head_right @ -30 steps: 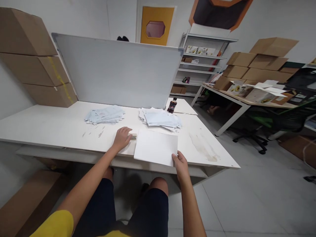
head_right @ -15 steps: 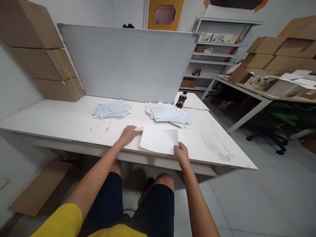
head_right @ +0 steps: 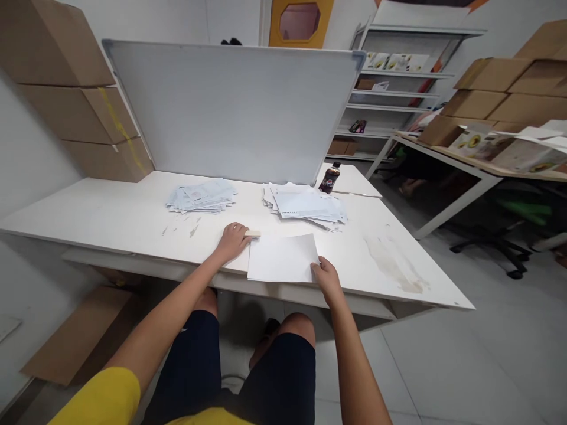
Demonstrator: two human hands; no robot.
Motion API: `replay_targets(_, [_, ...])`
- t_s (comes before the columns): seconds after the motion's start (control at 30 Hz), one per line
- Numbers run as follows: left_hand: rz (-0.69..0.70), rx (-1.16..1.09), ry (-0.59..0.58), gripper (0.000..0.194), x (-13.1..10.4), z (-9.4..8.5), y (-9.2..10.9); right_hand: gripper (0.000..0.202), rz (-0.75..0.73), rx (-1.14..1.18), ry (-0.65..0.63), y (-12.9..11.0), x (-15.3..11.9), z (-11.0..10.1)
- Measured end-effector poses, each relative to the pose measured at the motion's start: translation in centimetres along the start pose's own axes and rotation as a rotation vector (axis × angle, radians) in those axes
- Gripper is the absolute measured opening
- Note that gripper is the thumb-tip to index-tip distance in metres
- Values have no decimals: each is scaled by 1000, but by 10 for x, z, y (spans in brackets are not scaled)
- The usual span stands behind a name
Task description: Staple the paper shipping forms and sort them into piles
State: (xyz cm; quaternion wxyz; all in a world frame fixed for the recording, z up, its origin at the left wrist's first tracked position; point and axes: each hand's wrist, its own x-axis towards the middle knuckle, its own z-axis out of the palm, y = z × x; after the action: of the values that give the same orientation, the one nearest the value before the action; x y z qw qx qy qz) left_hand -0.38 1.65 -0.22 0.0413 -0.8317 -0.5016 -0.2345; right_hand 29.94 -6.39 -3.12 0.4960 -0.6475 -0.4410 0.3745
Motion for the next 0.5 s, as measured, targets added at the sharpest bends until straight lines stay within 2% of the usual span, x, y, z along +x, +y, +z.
replay_targets(0.1, [144, -11, 33, 36, -1, -6, 5, 31, -4, -17, 13, -2, 1, 3])
replay_targets(0.2, [257, -44, -6, 36, 2, -7, 5, 31, -18, -4, 19, -3, 4, 4])
replay_targets(0.5, [193, -23, -59, 30, 13, -3, 12, 29, -55, -4, 29, 1, 8, 5])
